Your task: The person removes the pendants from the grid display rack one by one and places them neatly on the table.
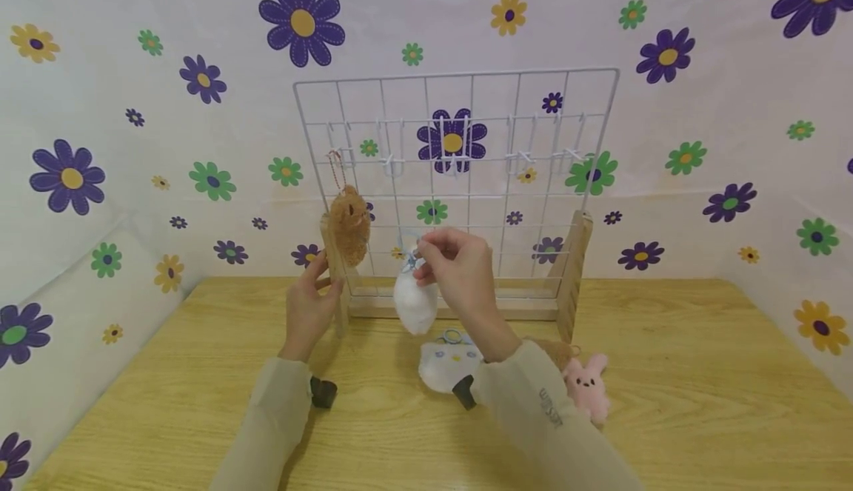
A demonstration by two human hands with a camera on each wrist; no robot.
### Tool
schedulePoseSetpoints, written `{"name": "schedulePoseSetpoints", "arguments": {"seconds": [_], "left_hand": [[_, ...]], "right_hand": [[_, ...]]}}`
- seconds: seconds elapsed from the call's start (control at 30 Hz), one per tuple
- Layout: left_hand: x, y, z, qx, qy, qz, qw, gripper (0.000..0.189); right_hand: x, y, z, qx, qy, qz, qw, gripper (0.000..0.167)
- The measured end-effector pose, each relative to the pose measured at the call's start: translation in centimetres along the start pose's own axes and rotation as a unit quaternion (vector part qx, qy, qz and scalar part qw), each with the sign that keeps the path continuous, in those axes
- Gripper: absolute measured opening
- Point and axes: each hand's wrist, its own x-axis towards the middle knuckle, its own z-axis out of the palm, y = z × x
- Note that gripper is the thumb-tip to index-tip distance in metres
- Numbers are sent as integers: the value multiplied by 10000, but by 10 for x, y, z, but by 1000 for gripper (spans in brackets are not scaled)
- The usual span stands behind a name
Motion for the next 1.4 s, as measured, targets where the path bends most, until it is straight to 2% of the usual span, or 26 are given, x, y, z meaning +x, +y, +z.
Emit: {"name": "schedulePoseSetpoints", "arguments": {"seconds": [0.47, 0.7, 0.93, 1.07, 1.23, 1.4], "left_hand": [[0, 0, -1, -59, 12, 60, 10000, 54], [0, -2, -1, -66, 48, 105, 9999, 53], [0, -2, -1, -49, 53, 175, 9998, 53], [0, -2, 0, -78, 59, 138, 9999, 54], [1, -2, 1, -120, 17, 130, 9998, 54], [0, -1, 1, -133, 24, 76, 9999, 53]], "right_hand": [[-3, 2, 1, -501, -150, -38, 9986, 12], [-5, 0, 2, -1125, -365, -242, 9927, 10], [-7, 1, 1, -1464, -515, -486, 9867, 9], [-6, 2, 0, -1772, -587, -721, 9798, 8], [-6, 4, -3, -2216, -632, -1319, 9641, 8], [-6, 11, -4, -2378, -604, -1737, 9537, 6]]}}
